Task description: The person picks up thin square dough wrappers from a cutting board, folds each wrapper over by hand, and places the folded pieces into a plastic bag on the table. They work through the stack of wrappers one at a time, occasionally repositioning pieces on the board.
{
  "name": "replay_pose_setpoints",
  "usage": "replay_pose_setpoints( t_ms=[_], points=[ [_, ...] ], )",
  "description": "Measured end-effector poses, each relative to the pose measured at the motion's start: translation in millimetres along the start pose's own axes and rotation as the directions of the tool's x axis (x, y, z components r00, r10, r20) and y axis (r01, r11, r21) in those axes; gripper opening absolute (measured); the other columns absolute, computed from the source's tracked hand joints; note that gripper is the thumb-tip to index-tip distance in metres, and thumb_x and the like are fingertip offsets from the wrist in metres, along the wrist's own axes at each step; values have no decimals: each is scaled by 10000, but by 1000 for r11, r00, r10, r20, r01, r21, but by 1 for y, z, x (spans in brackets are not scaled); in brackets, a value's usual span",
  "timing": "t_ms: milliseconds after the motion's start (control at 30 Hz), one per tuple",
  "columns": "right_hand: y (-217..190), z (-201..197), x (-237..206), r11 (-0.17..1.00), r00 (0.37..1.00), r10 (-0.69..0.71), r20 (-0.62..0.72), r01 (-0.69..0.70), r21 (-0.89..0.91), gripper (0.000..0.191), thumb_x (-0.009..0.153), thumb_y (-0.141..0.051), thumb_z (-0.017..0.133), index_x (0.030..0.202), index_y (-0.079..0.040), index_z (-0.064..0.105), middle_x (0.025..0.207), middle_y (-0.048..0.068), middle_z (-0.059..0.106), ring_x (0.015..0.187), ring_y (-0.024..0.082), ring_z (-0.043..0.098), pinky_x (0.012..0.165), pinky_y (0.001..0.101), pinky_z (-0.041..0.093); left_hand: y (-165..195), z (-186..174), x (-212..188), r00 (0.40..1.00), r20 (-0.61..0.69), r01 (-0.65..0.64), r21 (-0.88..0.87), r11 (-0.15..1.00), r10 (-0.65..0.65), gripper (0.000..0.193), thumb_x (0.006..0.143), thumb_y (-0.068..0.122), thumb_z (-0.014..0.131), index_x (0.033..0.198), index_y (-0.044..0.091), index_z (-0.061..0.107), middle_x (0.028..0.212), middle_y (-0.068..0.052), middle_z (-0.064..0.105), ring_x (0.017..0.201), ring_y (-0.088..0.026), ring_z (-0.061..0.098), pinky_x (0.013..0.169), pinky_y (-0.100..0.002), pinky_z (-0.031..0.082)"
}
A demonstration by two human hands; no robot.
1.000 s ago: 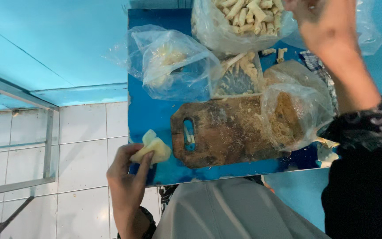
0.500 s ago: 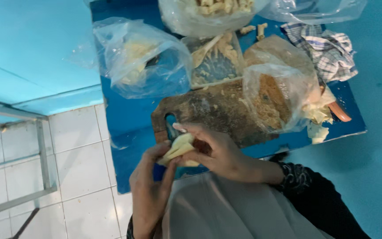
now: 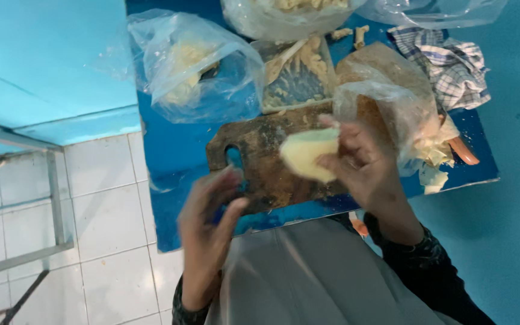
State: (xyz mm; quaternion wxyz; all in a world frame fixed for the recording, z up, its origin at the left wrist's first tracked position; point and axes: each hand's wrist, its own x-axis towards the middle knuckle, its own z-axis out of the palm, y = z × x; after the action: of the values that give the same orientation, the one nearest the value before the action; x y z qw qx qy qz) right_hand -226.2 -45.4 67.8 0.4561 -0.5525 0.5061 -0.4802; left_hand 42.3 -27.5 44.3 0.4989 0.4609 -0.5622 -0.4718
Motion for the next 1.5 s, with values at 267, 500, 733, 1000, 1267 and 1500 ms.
replay_pose_setpoints(
  t_ms=[267, 500, 733, 1000, 1267, 1500],
  points=[
    [-7, 43, 14, 925, 967, -187, 175, 233, -301, 658, 918, -119, 790, 1493, -51, 479, 1302, 123, 646, 1099, 185, 672, 891, 320, 587, -37, 29, 16, 983, 103, 182, -422, 888, -152, 359, 1013, 64, 706, 1344, -71, 664, 1126, -82, 747, 960, -101, 668, 798, -262, 560],
    [-5, 50, 5, 540, 810, -502, 302, 566, -623, 389, 884, -209, 850, 1207, -74, 679, 1155, 85, 636, 1008, 222, 670, 819, 343, 574, -38, 28, 13, 998, 2, 63, -305, 950, -66, 333, 1033, 101, 672, 1333, -43, 678, 1109, -68, 743, 969, -74, 665, 807, -235, 561],
    [3, 52, 16, 828, 936, -318, 150, 351, -437, 206, 958, -79, 779, 1152, -36, 726, 1105, 93, 745, 938, 164, 756, 744, 291, 604, -32, 30, 15, 999, -42, -4, -76, 997, 1, 296, 1036, 142, 659, 1267, -35, 712, 1000, -60, 741, 849, -73, 647, 696, -231, 528],
    [39, 28, 17, 986, 992, 125, 33, -121, -112, 158, 963, -53, 738, 1113, -8, 756, 930, 118, 779, 777, 161, 729, 637, 282, 586, -36, 29, 14, 995, -4, 92, -260, 961, -97, 279, 1042, 144, 657, 1251, -25, 728, 989, -49, 742, 851, -64, 649, 730, -230, 557],
    [52, -10, 27, 708, 940, 278, 199, -341, 619, 234, 974, -75, 625, 1147, 65, 698, 1019, 133, 756, 887, 178, 744, 806, 321, 606, -42, -10, -6, 983, -111, 92, -402, 911, -148, 276, 1050, 164, 668, 1199, -55, 743, 1005, -97, 757, 883, -118, 706, 790, -267, 598],
    [21, 37, 9, 539, 884, -379, 272, 450, -712, 198, 936, -144, 736, 1094, -26, 720, 1195, 166, 700, 1090, 296, 681, 904, 385, 556, -47, -29, -14, 927, -291, 42, -544, 838, -235, 278, 1041, 131, 662, 1196, -93, 716, 1032, -128, 763, 903, -159, 725, 824, -290, 598]
  ],
)
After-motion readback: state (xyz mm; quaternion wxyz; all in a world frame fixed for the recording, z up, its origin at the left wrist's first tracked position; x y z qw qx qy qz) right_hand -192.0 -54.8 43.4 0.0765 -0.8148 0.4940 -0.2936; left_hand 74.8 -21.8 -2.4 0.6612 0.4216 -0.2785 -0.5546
